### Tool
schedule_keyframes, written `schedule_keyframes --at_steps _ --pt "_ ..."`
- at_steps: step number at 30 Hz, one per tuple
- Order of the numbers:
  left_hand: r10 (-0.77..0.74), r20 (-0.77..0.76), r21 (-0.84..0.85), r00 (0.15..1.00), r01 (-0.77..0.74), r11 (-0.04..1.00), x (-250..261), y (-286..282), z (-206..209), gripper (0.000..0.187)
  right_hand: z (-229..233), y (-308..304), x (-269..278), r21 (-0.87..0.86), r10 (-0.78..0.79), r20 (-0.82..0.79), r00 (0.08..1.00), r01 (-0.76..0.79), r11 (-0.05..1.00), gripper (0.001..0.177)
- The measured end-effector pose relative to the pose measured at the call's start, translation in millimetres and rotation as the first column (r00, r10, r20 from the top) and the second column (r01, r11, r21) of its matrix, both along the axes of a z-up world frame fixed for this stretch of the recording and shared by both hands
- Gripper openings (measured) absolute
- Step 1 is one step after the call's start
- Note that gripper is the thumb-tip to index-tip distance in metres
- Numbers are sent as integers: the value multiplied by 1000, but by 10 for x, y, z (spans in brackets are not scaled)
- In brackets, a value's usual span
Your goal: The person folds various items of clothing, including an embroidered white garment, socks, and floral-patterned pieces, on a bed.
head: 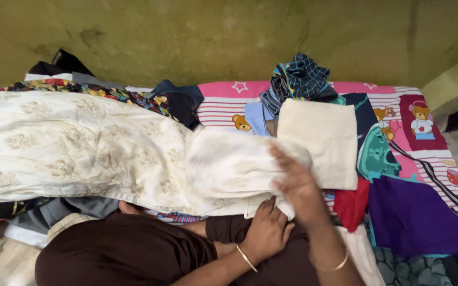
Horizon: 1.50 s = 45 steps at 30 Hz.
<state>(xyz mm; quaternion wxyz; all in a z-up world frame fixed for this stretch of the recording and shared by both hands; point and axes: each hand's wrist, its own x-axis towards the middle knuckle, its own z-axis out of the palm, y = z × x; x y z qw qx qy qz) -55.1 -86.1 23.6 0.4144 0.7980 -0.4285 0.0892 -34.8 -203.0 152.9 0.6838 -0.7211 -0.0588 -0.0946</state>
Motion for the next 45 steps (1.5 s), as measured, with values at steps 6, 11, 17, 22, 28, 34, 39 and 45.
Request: schedule_keyframes --at_steps 6,11,17,22,28,34,39,45 --pt "-37 29 12 999 37 999 64 77 -243 28 -1016 -1633 833 -273 -238 -235 942 171 947 55" --pt "-37 49 10 998 37 999 177 78 -341 25 -1322 -1901 1057 -709 -99 -378 920 -219 670 83" --pt "-11 48 -271 999 24 962 302 242 -223 15 -1154 -1850 1487 -824 90 98 991 30 566 31" --pt "-198 102 -263 975 218 940 297 482 -154 14 -199 -2279 822 -852 97 222 970 144 503 20" --pt "-407 137 -21 903 414 910 -88 542 -414 24 -465 -2619 -381 -955 -433 9 902 136 264 19" --pt "-317 232 46 920 315 948 -196 546 -582 22 -1528 -2425 -617 -451 -631 -333 701 470 759 34" --pt "-311 288 62 906 306 950 -235 626 -598 23 -1879 -2429 -568 101 -205 -731 651 400 911 52" --pt "-334 296 83 895 324 942 -226 640 -664 25 -1540 -2276 -494 -187 -441 -648 621 431 883 42"
